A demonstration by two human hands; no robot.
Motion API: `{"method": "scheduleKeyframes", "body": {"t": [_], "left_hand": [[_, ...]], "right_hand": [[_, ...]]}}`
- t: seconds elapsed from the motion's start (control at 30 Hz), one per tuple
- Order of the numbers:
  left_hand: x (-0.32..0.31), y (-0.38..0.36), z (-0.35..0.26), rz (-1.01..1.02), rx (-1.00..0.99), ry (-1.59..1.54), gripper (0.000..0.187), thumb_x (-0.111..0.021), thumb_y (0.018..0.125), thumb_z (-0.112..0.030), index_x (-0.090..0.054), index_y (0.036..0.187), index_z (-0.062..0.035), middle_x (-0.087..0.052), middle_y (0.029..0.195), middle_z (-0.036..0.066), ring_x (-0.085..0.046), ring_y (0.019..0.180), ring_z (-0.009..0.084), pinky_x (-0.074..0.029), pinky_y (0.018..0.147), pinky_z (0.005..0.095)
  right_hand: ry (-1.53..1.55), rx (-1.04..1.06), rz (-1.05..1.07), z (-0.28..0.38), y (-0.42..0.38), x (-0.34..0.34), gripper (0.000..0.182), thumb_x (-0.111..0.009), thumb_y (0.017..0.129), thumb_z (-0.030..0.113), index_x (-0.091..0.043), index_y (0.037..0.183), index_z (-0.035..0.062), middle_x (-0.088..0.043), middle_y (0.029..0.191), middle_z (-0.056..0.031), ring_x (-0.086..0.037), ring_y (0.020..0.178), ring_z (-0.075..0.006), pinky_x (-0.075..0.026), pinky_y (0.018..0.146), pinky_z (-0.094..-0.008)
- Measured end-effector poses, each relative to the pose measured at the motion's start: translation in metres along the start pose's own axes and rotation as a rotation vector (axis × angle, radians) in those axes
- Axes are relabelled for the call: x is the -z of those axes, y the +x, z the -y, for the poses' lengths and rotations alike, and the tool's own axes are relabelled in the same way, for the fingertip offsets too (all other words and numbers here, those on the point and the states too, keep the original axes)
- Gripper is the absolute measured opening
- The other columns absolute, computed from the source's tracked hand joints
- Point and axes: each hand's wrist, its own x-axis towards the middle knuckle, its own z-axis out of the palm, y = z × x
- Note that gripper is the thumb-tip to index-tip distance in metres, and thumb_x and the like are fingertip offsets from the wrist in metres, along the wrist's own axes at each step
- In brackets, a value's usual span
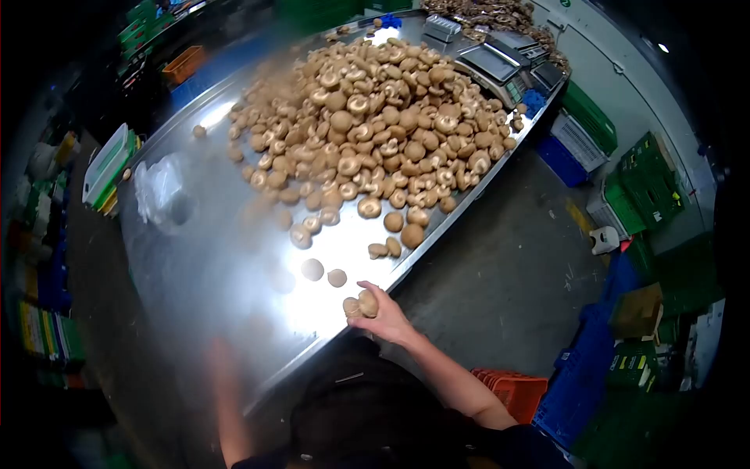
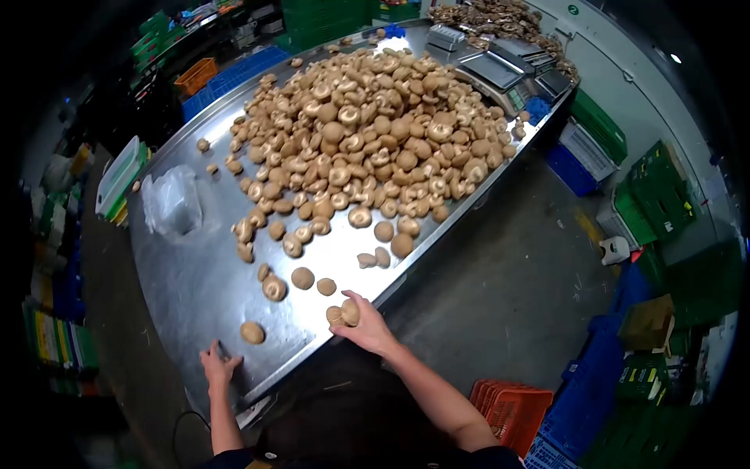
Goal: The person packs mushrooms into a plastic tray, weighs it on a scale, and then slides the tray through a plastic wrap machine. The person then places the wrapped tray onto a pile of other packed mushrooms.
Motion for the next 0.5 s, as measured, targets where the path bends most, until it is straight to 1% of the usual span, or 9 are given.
{"method": "scheduleKeyframes", "body": {"t": [0.03, 0.07, 0.13, 0.23, 0.27, 0.3, 0.37, 0.47, 0.5], "left_hand": [[-0.016, -0.004, 0.021, -0.013, 0.005, -0.058, 0.074, -0.083, 0.064, -0.013, -0.053, 0.131, -0.0105, -0.047, 0.117, 0.015, -0.057, 0.093, 0.0292, -0.049, 0.087, 0.0388], [-0.031, -0.010, 0.038, 0.000, 0.009, -0.115, 0.070, -0.083, 0.065, -0.012, -0.054, 0.129, -0.0085, -0.049, 0.114, 0.015, -0.057, 0.092, 0.0276, -0.049, 0.085, 0.0376], [-0.023, 0.039, 0.013, -0.017, 0.010, -0.209, 0.064, -0.082, 0.066, -0.011, -0.056, 0.125, -0.0045, -0.051, 0.108, 0.014, -0.057, 0.090, 0.0244, -0.049, 0.083, 0.0353], [-0.060, 0.041, -0.029, -0.131, 0.125, -0.770, 0.052, -0.078, 0.073, -0.011, -0.057, 0.120, 0.0004, -0.053, 0.107, 0.014, -0.056, 0.093, 0.0215, -0.048, 0.084, 0.0334], [-0.064, 0.040, -0.050, -0.317, 0.058, -0.723, 0.046, -0.074, 0.080, -0.014, -0.057, 0.119, 0.0025, -0.053, 0.110, 0.013, -0.055, 0.097, 0.0219, -0.045, 0.088, 0.0326], [-0.052, 0.036, -0.082, -0.315, 0.104, -0.599, 0.044, -0.068, 0.086, -0.020, -0.055, 0.123, 0.0009, -0.051, 0.117, 0.014, -0.053, 0.105, 0.0241, -0.042, 0.095, 0.0336], [-0.077, 0.048, -0.095, -0.419, 0.065, -0.764, 0.044, -0.061, 0.091, -0.022, -0.052, 0.127, 0.0013, -0.046, 0.126, 0.016, -0.050, 0.114, 0.0265, -0.039, 0.100, 0.0360], [-0.087, 0.042, -0.120, -0.525, 0.002, -0.367, 0.043, -0.056, 0.094, -0.020, -0.049, 0.130, 0.0026, -0.039, 0.137, 0.017, -0.046, 0.121, 0.0290, -0.036, 0.103, 0.0391], [-0.090, 0.043, -0.126, -0.510, -0.004, -0.418, 0.043, -0.055, 0.094, -0.020, -0.049, 0.130, 0.0030, -0.038, 0.138, 0.018, -0.045, 0.123, 0.0293, -0.035, 0.104, 0.0396]], "right_hand": [[0.018, -0.030, 0.037, 0.000, -0.002, -0.001, 0.081, -0.081, 0.072, 0.029, -0.039, 0.139, 0.0077, -0.049, 0.131, -0.0177, -0.049, 0.122, -0.0275, -0.040, 0.103, -0.0365], [-0.007, -0.023, 0.035, -0.006, -0.005, -0.003, 0.081, -0.081, 0.072, 0.028, -0.039, 0.139, 0.0078, -0.049, 0.131, -0.0177, -0.049, 0.121, -0.0272, -0.039, 0.103, -0.0361], [0.053, -0.029, -0.004, 0.009, 0.050, 0.017, 0.082, -0.080, 0.072, 0.032, -0.039, 0.138, 0.0043, -0.048, 0.131, -0.0202, -0.047, 0.124, -0.0306, -0.037, 0.104, -0.0380], [0.071, 0.027, -0.110, -0.016, 0.066, 0.036, 0.081, -0.080, 0.074, 0.028, -0.037, 0.139, 0.0054, -0.048, 0.133, -0.0170, -0.047, 0.124, -0.0261, -0.038, 0.104, -0.0354], [0.098, 0.054, -0.140, -0.020, 0.070, 0.038, 0.080, -0.079, 0.074, 0.026, -0.037, 0.139, 0.0060, -0.049, 0.133, -0.0155, -0.048, 0.123, -0.0242, -0.039, 0.104, -0.0342], [0.123, 0.054, -0.139, -0.010, 0.077, 0.048, 0.080, -0.079, 0.075, 0.024, -0.036, 0.139, 0.0062, -0.050, 0.132, -0.0142, -0.048, 0.122, -0.0228, -0.039, 0.103, -0.0340], [0.118, -0.041, -0.093, -0.002, 0.097, 0.068, 0.080, -0.079, 0.075, 0.024, -0.036, 0.139, 0.0057, -0.050, 0.130, -0.0132, -0.049, 0.120, -0.0223, -0.039, 0.102, -0.0339], [0.155, 0.058, -0.168, 0.001, 0.133, 0.096, 0.080, -0.079, 0.075, 0.025, -0.036, 0.139, 0.0024, -0.051, 0.128, -0.0154, -0.048, 0.120, -0.0236, -0.038, 0.103, -0.0345], [0.232, 0.076, -0.176, 0.000, 0.145, 0.105, 0.080, -0.079, 0.075, 0.025, -0.036, 0.139, 0.0021, -0.050, 0.128, -0.0159, -0.048, 0.121, -0.0238, -0.038, 0.103, -0.0347]]}}
